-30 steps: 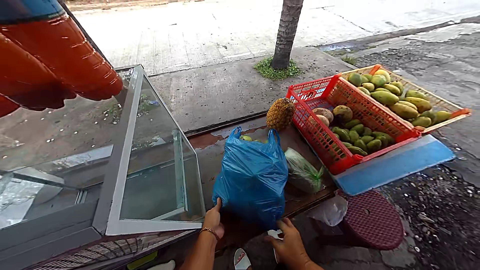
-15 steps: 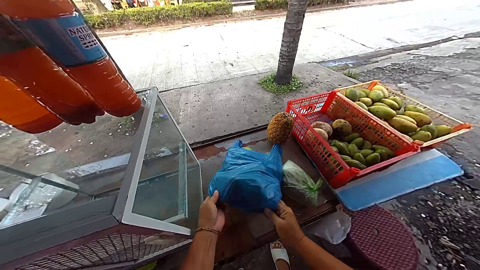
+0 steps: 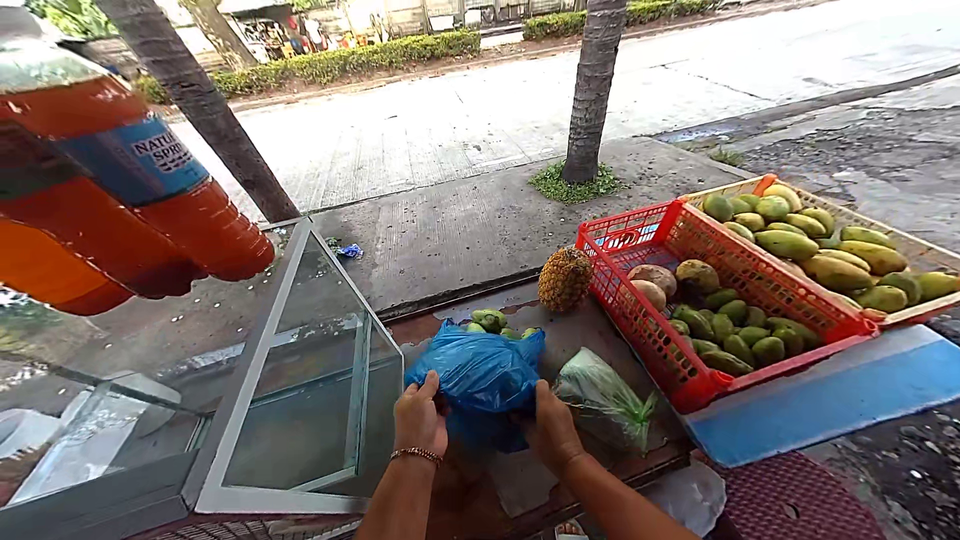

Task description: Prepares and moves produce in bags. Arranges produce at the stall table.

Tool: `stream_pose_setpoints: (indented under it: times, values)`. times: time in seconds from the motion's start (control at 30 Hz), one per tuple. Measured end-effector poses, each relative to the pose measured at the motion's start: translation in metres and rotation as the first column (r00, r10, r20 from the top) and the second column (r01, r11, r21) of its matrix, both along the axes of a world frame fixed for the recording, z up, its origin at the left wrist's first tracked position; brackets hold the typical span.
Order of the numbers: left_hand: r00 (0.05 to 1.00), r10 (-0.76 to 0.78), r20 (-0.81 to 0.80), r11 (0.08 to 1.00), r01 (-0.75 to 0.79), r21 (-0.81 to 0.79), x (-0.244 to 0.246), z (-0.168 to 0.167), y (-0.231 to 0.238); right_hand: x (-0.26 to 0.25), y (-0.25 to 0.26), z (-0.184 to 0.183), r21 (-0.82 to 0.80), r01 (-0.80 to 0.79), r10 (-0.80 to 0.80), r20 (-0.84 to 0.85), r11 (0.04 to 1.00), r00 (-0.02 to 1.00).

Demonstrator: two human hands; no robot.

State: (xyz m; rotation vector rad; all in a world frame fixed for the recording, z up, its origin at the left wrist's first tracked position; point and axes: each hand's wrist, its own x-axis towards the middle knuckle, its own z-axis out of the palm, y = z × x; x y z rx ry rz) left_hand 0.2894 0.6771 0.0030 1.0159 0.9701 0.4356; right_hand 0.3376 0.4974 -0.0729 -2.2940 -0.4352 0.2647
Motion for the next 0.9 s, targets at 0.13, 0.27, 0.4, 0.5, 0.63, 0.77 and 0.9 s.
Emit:
stream_pose_setpoints:
  times: [0.13, 0.27, 0.4, 0.5, 0.63, 0.77, 0.9]
  values:
    - [0.999, 0.017, 0.039, 1.0, -0.018, 0.009, 0.001, 0.011, 0.002, 0.011, 0.004, 0.014, 0.036, -0.098, 0.097, 0.018, 0.995, 0.995]
    - [0.981, 0.002, 0.194, 0.997, -0.017, 0.078, 0.008, 0.052, 0.015, 0.021, 0.01, 0.051, 0.361, -0.167, 0.095, 0.209, 0.918, 0.973]
    - [0.972, 0.019, 0.236, 0.993, -0.046, 0.108, -0.005, 0.064, 0.022, 0.022, 0.021, 0.059, 0.486, -0.232, 0.093, 0.293, 0.843, 0.952]
    - [0.984, 0.047, 0.175, 0.994, -0.063, 0.089, -0.015, 0.045, 0.019, 0.012, 0.025, 0.037, 0.471, -0.19, 0.073, 0.255, 0.861, 0.964]
    - [0.972, -0.003, 0.235, 0.992, -0.027, 0.126, -0.029, 0.059, 0.009, 0.006, 0.039, 0.051, 0.576, -0.151, 0.056, 0.178, 0.803, 0.982]
    - [0.899, -0.048, 0.435, 0.962, -0.076, 0.262, -0.045, 0.072, 0.006, 0.003, 0.051, 0.06, 0.696, -0.234, 0.074, 0.252, 0.679, 0.965]
    - [0.937, 0.068, 0.343, 0.966, -0.148, 0.212, -0.051, 0.057, 0.008, -0.005, 0.063, 0.023, 0.567, -0.401, 0.198, 0.387, 0.719, 0.901]
